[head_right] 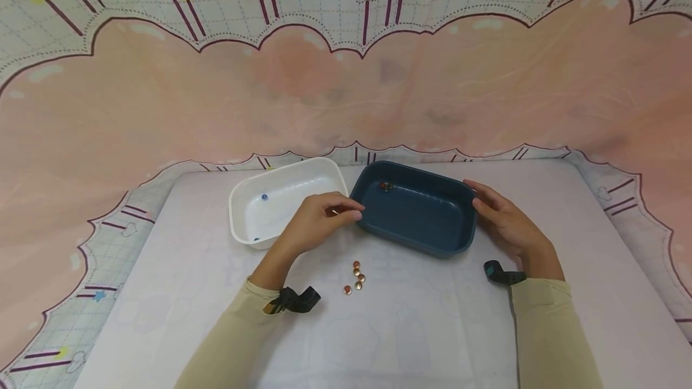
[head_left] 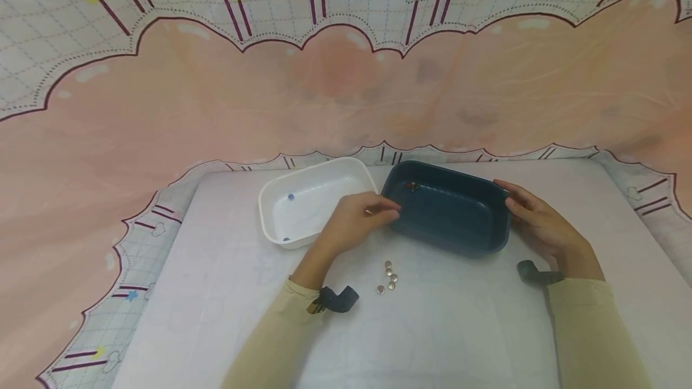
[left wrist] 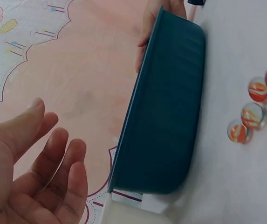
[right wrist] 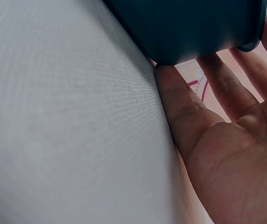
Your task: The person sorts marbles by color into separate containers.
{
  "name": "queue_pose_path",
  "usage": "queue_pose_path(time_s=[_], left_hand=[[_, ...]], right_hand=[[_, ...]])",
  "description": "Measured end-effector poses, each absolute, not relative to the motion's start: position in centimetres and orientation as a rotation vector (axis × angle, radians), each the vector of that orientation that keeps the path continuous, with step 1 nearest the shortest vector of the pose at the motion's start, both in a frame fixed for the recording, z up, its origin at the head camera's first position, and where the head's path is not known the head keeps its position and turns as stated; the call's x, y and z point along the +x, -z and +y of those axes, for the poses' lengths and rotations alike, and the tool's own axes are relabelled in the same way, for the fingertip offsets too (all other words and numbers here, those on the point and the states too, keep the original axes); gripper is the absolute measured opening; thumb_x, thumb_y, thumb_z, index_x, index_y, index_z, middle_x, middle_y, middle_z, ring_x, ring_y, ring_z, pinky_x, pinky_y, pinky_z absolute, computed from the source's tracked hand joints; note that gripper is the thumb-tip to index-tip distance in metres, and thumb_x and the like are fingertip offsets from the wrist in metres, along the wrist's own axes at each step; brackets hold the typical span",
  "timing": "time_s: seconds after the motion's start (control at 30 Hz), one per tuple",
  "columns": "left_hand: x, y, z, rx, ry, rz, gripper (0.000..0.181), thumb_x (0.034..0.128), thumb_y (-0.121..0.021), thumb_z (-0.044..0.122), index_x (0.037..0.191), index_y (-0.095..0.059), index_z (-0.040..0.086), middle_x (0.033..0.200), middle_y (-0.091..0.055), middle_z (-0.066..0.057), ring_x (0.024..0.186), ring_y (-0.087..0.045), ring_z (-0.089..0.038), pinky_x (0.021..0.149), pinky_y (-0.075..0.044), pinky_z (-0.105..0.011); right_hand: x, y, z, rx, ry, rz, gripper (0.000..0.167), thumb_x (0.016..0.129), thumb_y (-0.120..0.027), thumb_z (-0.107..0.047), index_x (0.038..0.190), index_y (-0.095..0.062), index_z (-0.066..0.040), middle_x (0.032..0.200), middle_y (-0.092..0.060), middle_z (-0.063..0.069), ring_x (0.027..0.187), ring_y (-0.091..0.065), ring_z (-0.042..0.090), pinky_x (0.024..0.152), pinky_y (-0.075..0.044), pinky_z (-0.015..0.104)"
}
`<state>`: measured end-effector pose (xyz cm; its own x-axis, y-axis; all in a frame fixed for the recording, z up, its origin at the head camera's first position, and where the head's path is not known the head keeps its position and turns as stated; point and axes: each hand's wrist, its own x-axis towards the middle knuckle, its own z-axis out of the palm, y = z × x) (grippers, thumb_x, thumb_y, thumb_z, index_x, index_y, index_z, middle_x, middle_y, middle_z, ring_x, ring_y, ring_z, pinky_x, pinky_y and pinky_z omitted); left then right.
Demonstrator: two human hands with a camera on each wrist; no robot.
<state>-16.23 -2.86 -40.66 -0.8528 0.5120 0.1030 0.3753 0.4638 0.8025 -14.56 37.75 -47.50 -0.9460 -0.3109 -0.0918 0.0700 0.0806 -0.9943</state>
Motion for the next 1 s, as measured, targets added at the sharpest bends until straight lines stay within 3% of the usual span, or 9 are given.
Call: queue_pose_path(time_s=[0.3,0.63,1.0], left_hand=[[-15.9,41.5,-3.9,0.840,-1.291,2.508,0.018,0.0968,-0.072,0.030,0.111,-0.078,0.021,0.111,-0.076,0.009,0.106,-0.068,-0.006,0.092,-0.057,-0.027],[-15.6,42.6,-4.6,0.907,-1.248,2.420,0.016,0.0976,-0.071,0.029,0.110,-0.078,0.022,0.111,-0.075,0.011,0.108,-0.067,-0.003,0.096,-0.055,-0.026],[-15.1,44.4,-5.2,0.919,-1.118,2.428,0.021,0.0972,-0.070,0.035,0.116,-0.076,0.028,0.113,-0.073,0.015,0.106,-0.065,-0.004,0.092,-0.055,-0.028]], right_hand=[[-14.6,47.4,37.5,-0.131,1.874,2.160,0.056,0.110,-0.046,-0.024,0.162,-0.027,-0.021,0.162,-0.029,0.001,0.128,-0.044,-0.012,0.098,-0.040,0.005],[-14.6,47.5,37.7,-0.214,1.896,2.141,0.055,0.110,-0.045,-0.021,0.162,-0.028,-0.020,0.158,-0.033,-0.004,0.129,-0.044,-0.011,0.097,-0.041,0.006],[-14.6,47.6,37.7,-0.232,1.915,2.126,0.054,0.110,-0.045,-0.020,0.162,-0.029,-0.019,0.152,-0.040,-0.011,0.127,-0.048,-0.009,0.097,-0.042,0.007]])
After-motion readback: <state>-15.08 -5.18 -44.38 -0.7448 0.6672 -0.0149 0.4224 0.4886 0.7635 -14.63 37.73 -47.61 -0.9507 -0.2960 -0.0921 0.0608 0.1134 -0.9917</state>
